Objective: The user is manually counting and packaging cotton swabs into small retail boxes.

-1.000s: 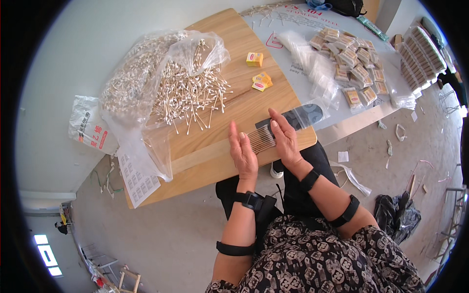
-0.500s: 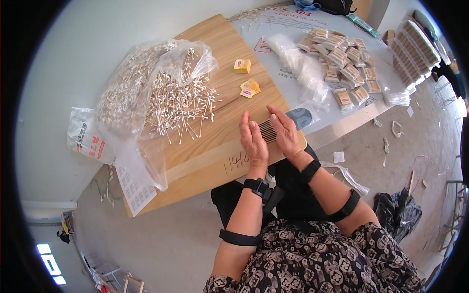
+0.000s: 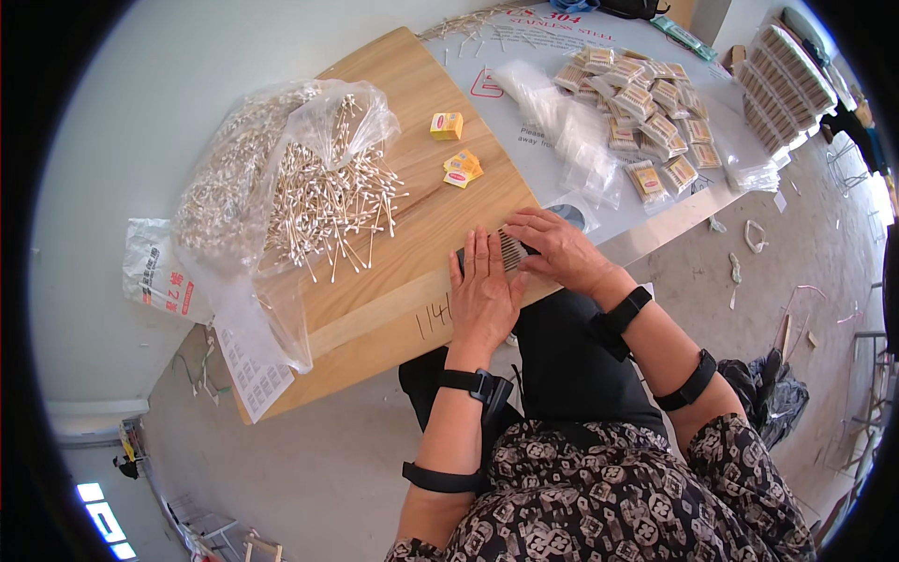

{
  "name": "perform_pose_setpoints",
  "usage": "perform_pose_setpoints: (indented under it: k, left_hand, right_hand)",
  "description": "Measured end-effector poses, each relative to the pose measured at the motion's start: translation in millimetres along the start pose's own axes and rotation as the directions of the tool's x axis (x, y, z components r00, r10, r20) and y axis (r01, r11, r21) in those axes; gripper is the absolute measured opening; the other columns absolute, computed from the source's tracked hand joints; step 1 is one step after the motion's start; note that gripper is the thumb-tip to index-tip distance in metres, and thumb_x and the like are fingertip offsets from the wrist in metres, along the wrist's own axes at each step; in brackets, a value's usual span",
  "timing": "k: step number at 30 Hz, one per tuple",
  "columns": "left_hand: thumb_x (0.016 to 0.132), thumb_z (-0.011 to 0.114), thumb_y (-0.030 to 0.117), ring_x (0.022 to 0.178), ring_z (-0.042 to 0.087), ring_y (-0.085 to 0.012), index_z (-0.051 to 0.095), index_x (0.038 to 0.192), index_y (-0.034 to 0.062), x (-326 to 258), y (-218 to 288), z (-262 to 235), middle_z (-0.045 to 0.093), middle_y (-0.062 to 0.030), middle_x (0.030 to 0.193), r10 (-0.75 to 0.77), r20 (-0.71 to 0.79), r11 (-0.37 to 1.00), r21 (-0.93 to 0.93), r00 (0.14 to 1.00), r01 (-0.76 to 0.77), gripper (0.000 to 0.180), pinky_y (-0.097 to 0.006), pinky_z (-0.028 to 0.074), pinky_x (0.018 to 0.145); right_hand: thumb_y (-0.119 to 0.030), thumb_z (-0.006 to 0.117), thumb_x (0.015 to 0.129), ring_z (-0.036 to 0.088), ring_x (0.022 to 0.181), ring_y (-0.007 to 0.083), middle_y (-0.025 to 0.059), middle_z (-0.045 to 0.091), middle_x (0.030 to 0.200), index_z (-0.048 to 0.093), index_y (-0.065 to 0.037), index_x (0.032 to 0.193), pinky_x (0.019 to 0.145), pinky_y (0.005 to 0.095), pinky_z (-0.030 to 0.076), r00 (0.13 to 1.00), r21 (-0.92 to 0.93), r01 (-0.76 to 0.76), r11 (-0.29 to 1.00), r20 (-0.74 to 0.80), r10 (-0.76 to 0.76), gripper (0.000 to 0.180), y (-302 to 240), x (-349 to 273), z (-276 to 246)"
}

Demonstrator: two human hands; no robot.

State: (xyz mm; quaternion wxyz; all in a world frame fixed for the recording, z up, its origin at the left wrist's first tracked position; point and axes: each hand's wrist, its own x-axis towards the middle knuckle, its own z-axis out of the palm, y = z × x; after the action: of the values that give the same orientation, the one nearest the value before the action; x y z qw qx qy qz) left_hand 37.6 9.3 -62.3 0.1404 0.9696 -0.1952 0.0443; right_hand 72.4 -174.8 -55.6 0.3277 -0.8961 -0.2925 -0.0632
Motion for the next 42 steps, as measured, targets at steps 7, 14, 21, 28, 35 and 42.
perform_pose_setpoints:
  k: [7,14,21,28,35,42]
  left_hand:
    - [0.097,0.052,0.040,0.149,0.020,-0.0314,0.033,0.149,-0.0023,0,1,-2,0.026,-0.0201,0.158,-0.003,0.024,1.000,0.008,1.000,0.003,0.070,-0.052,0.014,0.120]
    - [0.097,0.051,0.040,0.149,0.019,-0.0318,0.032,0.149,-0.0021,-3,1,-1,0.026,-0.0200,0.158,0.026,0.043,0.999,0.030,0.999,-0.028,0.070,-0.052,0.013,0.120]
    - [0.097,0.050,0.041,0.150,0.018,-0.0315,0.029,0.151,-0.0014,-4,1,-2,0.024,-0.0196,0.159,0.024,0.056,0.999,0.024,0.998,-0.025,0.071,-0.051,0.012,0.121]
    - [0.098,0.048,0.041,0.150,0.015,-0.0304,0.022,0.153,0.0011,-3,-1,-1,0.020,-0.0181,0.161,0.027,0.091,1.000,0.000,0.995,-0.028,0.073,-0.050,0.011,0.121]
    - [0.098,0.048,0.044,0.150,0.017,-0.0263,0.024,0.154,0.0045,-9,-11,3,0.022,-0.0144,0.161,0.119,0.067,0.993,-0.016,0.991,-0.118,0.073,-0.048,0.010,0.122]
    - [0.099,0.046,0.042,0.149,0.020,-0.0288,0.023,0.154,0.0048,-4,-15,-3,0.023,-0.0147,0.160,0.225,0.077,0.973,-0.063,0.971,-0.220,0.070,-0.048,0.012,0.121]
  right_hand:
    - [-0.012,0.076,0.073,0.049,0.127,0.0334,0.0136,0.059,0.128,0.060,-0.002,0.121,0.105,0.0410,0.043,0.999,0.040,-0.029,0.999,-0.030,0.030,0.051,1,1,2]
    - [-0.012,0.077,0.071,0.051,0.126,0.0343,0.0131,0.060,0.126,0.061,-0.002,0.120,0.104,0.0409,0.044,0.997,-0.007,-0.022,1.000,-0.073,0.021,0.052,-4,2,-2]
    - [-0.012,0.074,0.074,0.061,0.103,0.0354,0.0137,0.065,0.106,0.065,-0.003,0.104,0.089,0.0426,0.051,0.956,0.095,-0.168,0.981,-0.225,0.185,0.033,-3,-2,-1]
    - [-0.019,0.066,0.080,0.065,0.076,0.0384,0.0171,0.065,0.080,0.058,0.000,0.078,0.070,0.0448,0.054,0.909,-0.125,-0.391,0.912,-0.205,0.362,0.020,-12,-7,0]
    - [-0.011,0.057,0.081,0.069,0.080,0.0379,0.0199,0.069,0.080,0.067,-0.002,0.077,0.070,0.0462,0.055,0.875,-0.385,-0.423,0.820,0.063,0.481,0.014,-36,25,-9]
    - [-0.019,0.066,0.070,0.069,0.082,0.0367,0.0197,0.069,0.081,0.069,-0.002,0.076,0.073,0.0424,0.055,0.813,-0.158,-0.562,0.812,0.073,0.577,0.018,0,25,-12]
